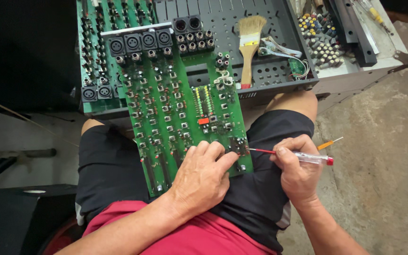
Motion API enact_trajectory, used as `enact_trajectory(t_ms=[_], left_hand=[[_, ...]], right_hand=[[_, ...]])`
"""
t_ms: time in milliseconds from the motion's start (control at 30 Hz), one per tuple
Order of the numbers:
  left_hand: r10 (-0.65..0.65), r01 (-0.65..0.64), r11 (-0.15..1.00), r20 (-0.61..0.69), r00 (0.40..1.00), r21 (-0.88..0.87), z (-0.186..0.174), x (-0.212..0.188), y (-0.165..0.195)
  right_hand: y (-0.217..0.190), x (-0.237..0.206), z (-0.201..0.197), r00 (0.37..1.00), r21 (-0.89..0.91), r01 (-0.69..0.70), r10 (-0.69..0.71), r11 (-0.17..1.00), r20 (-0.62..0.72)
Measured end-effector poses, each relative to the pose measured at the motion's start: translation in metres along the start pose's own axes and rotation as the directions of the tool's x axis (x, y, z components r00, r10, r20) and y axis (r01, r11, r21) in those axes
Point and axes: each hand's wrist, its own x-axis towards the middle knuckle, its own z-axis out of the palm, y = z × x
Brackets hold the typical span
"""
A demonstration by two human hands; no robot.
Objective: The person sits with a green audio mixer circuit board resting on their lap and works on its components using a red-shafted screwdriver-like hand tool, steadying the board with the other hand and moving along different sections of the board throughout the clip.
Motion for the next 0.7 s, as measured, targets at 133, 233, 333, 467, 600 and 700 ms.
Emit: enact_trajectory(t_ms=[133, 233, 333, 467, 600, 700], left_hand=[[-0.002, 0.002, 1.0, 0.02, 1.0, 0.0, 0.001, 0.0, 0.0], [0.01, -0.01, 1.0, 0.015, 1.0, 0.002, -0.001, 0.0, 0.001], [0.019, -0.019, 1.0, 0.014, 1.0, 0.013, -0.002, 0.0, 0.001], [0.021, -0.021, 1.0, 0.006, 1.0, 0.014, -0.002, 0.0, 0.001], [0.029, -0.029, 0.999, 0.01, 1.0, 0.015, -0.003, 0.001, 0.0], [0.027, -0.027, 1.0, 0.02, 0.999, 0.01, -0.003, 0.0, 0.0]], right_hand=[[-0.001, 0.001, -0.001, 0.999, 0.002, 0.037, -0.037, 0.999, 0.038], [-0.004, 0.002, 0.001, 0.99, -0.097, 0.12, -0.112, 0.988, 0.086], [-0.007, 0.002, 0.003, 0.987, -0.178, 0.146, -0.13, 0.973, 0.096], [-0.009, 0.003, 0.005, 0.995, -0.215, 0.095, -0.096, 0.972, 0.007], [-0.009, 0.004, 0.004, 0.988, -0.14, 0.144, -0.133, 0.98, 0.083], [-0.011, 0.004, 0.001, 0.968, -0.085, 0.195, -0.178, 0.977, 0.179]])
